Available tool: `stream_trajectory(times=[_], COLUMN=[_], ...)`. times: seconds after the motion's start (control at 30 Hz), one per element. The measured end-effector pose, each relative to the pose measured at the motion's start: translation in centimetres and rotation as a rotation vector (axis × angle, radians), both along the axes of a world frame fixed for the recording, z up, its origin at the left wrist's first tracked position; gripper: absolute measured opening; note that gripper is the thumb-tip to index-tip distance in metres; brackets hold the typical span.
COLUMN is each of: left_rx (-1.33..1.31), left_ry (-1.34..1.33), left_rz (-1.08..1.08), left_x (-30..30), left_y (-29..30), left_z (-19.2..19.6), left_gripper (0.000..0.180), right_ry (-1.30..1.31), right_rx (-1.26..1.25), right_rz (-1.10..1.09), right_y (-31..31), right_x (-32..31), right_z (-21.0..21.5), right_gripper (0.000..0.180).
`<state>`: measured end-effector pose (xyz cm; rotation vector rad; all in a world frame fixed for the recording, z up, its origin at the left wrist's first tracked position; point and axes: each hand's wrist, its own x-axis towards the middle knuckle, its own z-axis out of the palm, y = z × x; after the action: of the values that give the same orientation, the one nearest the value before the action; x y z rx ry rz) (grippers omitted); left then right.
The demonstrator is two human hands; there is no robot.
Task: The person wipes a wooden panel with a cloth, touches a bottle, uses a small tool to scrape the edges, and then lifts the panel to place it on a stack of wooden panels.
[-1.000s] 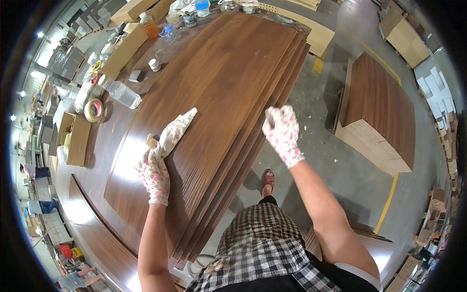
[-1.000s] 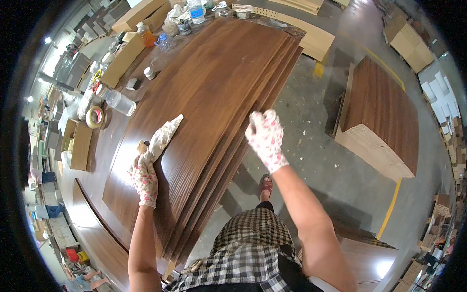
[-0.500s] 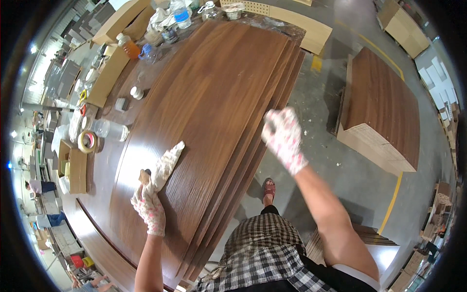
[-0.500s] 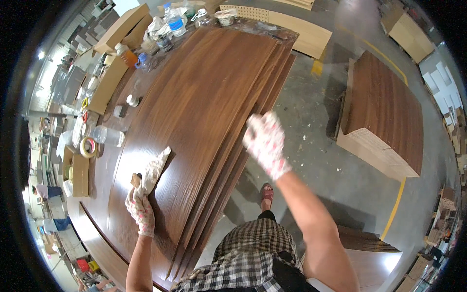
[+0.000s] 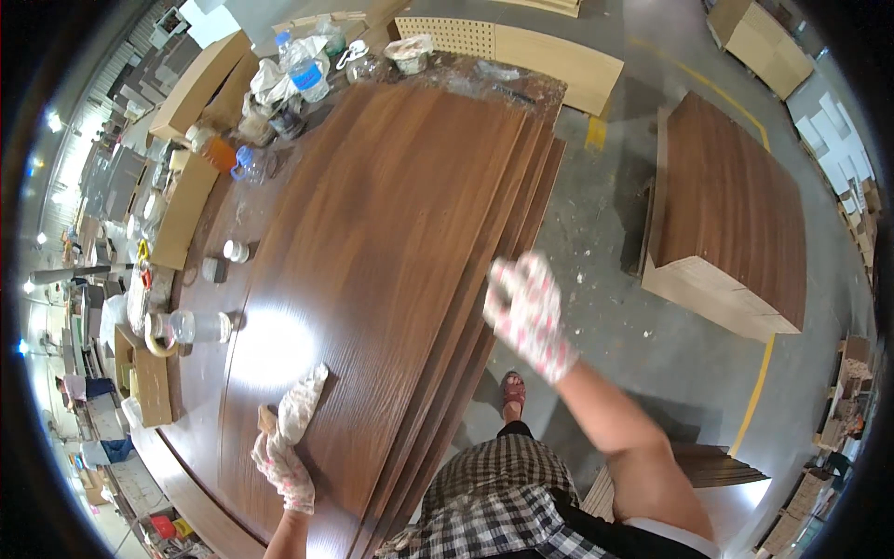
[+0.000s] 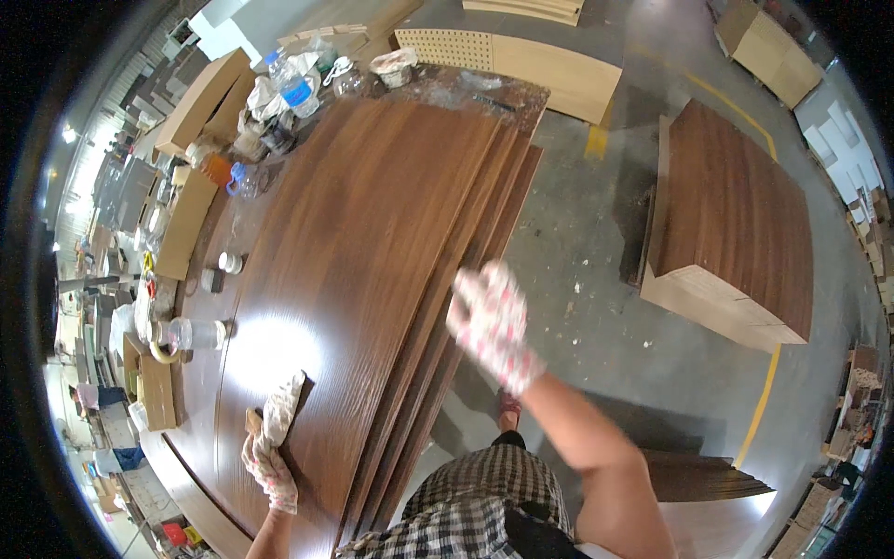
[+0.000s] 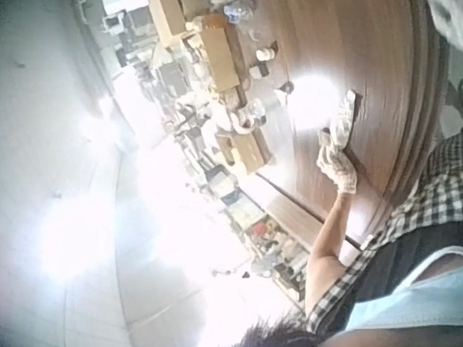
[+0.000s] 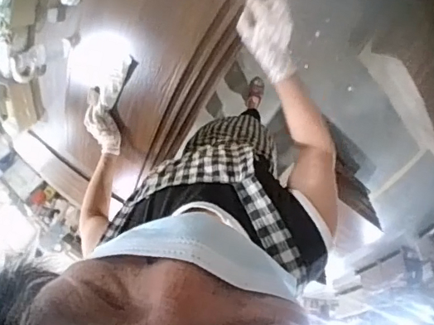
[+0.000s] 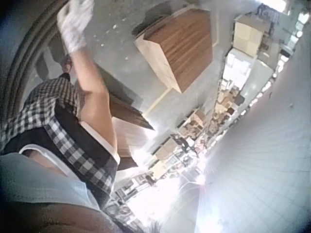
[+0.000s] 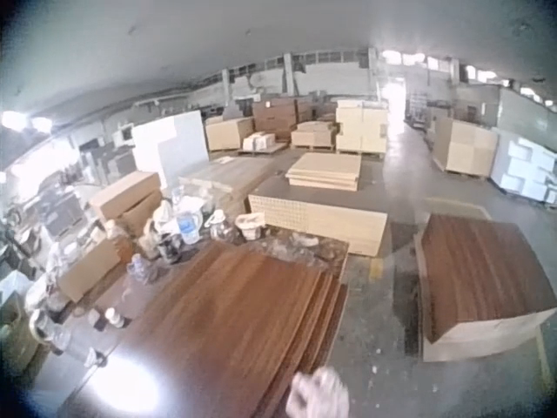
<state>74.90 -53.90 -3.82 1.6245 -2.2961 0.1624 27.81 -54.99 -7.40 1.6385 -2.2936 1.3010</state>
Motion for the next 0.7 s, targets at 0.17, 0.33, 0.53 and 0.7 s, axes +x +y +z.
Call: stream_trajectory(times=[0.17, 0.33, 0.53, 0.7], left_rx=[0.12, 0.137, 0.122, 0.139], left_ry=[0.183, 0.069, 0.041, 0.002], left_rz=[0.17, 0.119, 0.059, 0.084], left_x=[0.0, -0.4, -0.8, 0.0], left_y=[0.6, 0.4, 0.2, 0.7], left_z=[0.0, -0.3, 0.2, 0.6], left_gripper=[0.041, 0.044, 0.046, 0.045], right_ry=[0.049, 0.147, 0.179, 0.166], right_rx=[-0.003, -0.105, -0.062, -0.139], right_rz=[-0.04, -0.216, -0.381, -0.197], right_y=[-2.7, -10.8, -13.8, -11.0], right_x=[-4.4, -17.6, -24.7, -16.9], right_z=[1.0, -0.7, -1.4, -0.8], right_gripper=[0.021, 0.021, 0.02, 0.022])
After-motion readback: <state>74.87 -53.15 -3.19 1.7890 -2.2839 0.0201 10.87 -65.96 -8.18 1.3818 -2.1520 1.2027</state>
